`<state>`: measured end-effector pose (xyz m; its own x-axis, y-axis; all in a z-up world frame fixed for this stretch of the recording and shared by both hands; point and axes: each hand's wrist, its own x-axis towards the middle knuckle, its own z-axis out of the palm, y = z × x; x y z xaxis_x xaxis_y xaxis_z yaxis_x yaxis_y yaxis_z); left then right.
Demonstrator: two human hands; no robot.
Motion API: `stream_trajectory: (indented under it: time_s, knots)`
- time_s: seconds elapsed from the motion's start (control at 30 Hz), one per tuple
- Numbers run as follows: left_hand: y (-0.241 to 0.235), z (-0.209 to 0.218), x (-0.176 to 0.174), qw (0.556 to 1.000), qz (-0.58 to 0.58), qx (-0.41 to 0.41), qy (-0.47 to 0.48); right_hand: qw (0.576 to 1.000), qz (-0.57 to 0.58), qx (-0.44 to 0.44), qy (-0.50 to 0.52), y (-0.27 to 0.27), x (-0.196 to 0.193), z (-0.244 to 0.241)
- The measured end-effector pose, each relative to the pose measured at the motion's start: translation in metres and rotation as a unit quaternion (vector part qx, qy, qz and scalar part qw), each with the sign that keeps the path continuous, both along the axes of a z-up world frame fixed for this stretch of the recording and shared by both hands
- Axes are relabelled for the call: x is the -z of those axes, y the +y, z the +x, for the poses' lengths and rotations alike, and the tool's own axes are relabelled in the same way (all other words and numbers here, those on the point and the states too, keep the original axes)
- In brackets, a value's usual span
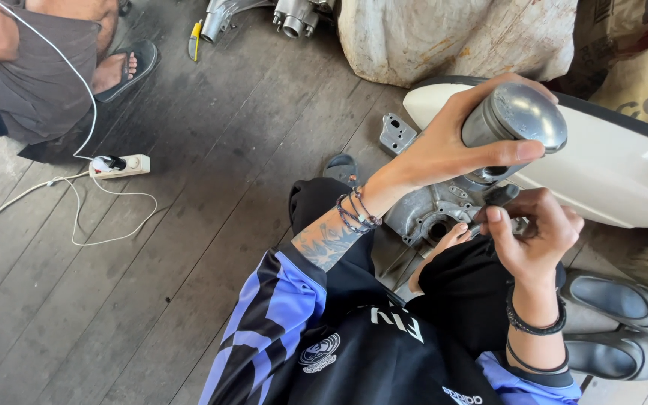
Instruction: Assembling a motorcycle piston into a cylinder block by hand.
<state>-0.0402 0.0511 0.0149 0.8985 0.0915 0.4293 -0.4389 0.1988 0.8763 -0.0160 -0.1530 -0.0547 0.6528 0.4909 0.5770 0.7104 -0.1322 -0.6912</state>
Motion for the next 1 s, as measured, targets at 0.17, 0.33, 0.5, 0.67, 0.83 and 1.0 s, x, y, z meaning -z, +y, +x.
stream_trajectory:
  time_s: [0.17, 0.33, 0.5, 0.67, 0.83, 1.0]
  knots:
    - [-0.002, -0.004, -0.006, 0.998, 0.054, 0.019, -0.008, 0.998, 0.045, 0.038, 0.000, 0.004, -0.009, -0.012]
    - [-0.006, -0.005, -0.006, 0.996, 0.085, -0.009, 0.007, 0.997, 0.036, 0.064, -0.009, 0.001, -0.011, -0.013]
    - [-0.007, -0.002, -0.001, 0.998, 0.063, -0.025, 0.006, 0.998, -0.011, 0.046, -0.047, -0.008, 0.003, -0.009]
    - [-0.008, -0.005, -0.004, 0.997, 0.071, -0.015, 0.010, 0.998, 0.017, 0.050, -0.047, -0.005, -0.002, -0.012]
    - [-0.009, -0.007, -0.005, 0.998, 0.059, -0.002, 0.008, 0.996, 0.017, 0.067, -0.063, -0.006, -0.002, -0.012]
    - [-0.013, -0.006, -0.006, 0.998, 0.069, 0.004, -0.008, 0.993, 0.021, 0.091, -0.067, -0.016, 0.004, -0.011]
